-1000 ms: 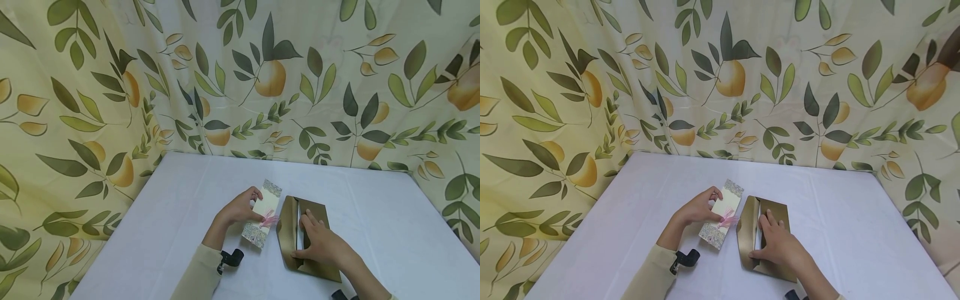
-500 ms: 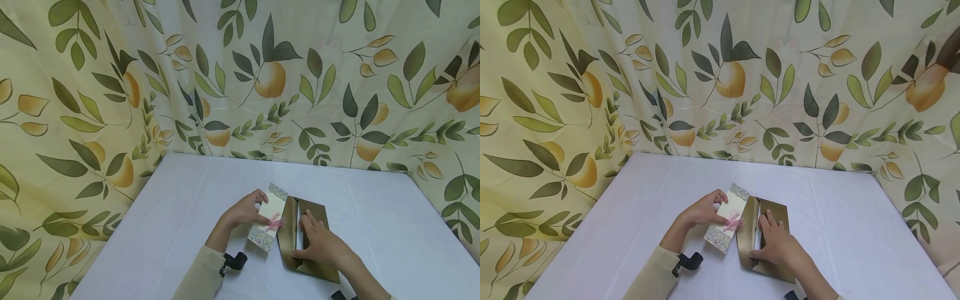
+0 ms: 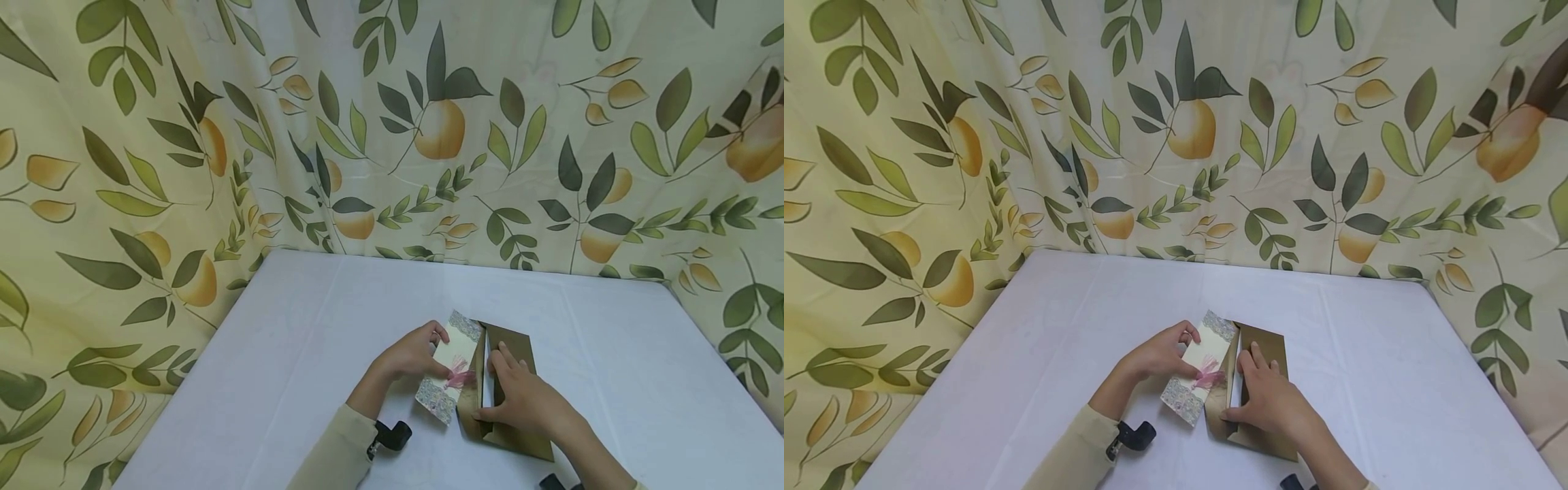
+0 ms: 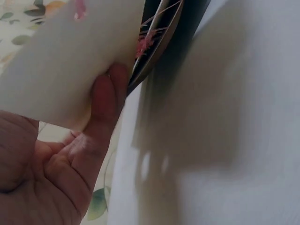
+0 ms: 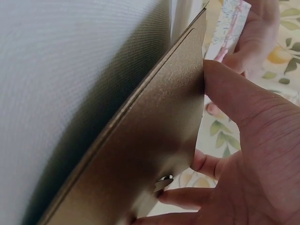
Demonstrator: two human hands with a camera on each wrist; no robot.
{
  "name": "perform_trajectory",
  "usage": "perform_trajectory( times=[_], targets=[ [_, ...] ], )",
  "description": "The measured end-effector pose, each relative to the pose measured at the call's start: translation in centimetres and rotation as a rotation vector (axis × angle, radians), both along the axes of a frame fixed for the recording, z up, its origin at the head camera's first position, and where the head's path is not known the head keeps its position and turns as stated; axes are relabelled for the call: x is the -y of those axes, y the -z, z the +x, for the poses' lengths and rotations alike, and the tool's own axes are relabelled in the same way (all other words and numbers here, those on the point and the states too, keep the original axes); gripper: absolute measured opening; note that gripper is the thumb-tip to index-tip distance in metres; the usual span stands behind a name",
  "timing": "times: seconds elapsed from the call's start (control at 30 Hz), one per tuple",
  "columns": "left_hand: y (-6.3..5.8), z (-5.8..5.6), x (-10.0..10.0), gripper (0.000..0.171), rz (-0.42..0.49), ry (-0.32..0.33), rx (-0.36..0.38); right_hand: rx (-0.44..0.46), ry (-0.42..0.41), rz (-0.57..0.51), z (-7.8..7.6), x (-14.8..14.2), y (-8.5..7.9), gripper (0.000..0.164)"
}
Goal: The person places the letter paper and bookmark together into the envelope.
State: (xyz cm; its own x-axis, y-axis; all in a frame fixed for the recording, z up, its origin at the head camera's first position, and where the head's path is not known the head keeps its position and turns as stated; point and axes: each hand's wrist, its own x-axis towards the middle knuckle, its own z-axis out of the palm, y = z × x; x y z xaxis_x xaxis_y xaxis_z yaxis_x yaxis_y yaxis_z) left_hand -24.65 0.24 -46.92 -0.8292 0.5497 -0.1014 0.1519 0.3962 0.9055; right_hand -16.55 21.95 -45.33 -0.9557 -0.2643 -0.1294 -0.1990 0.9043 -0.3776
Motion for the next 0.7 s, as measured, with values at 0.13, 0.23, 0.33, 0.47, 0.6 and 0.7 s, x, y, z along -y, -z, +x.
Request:
perform_trajectory(
  times=[0.13, 0.23, 0.33, 0.47, 0.6, 0.7],
  targets=[
    [0.1, 0.2, -0.5, 0.055, -0.035, -0.017, -0.021, -0.001, -0.002, -0.017, 0.0, 0.0, -0.1, 0.075],
    [0.0, 0.4, -0.8, 0.055, -0.047, -0.036, -0.031, -0.004, 0.000, -0.029, 0.0, 0.0, -0.1, 0.074],
    [0.0, 0.6, -1.0, 0.055, -0.056, -0.064, -0.039, -0.010, -0.005, -0.038, 0.0, 0.0, -0.1, 0.074],
    [0.1, 0.6, -1.2, 0.056, -0.101, -0.089, -0.067, -0.007, -0.010, -0.047, 0.1, 0.0, -0.2, 0.073],
    [0.1, 0.8, -1.5, 0.056, -0.151, -0.105, -0.097, 0.002, -0.003, -0.042, 0.2, 0.1, -0.3, 0.072],
    [0.0, 0.9, -1.6, 0.056, -0.173, -0.121, -0.108, 0.003, 0.001, -0.041, 0.2, 0.2, -0.3, 0.072]
  ],
)
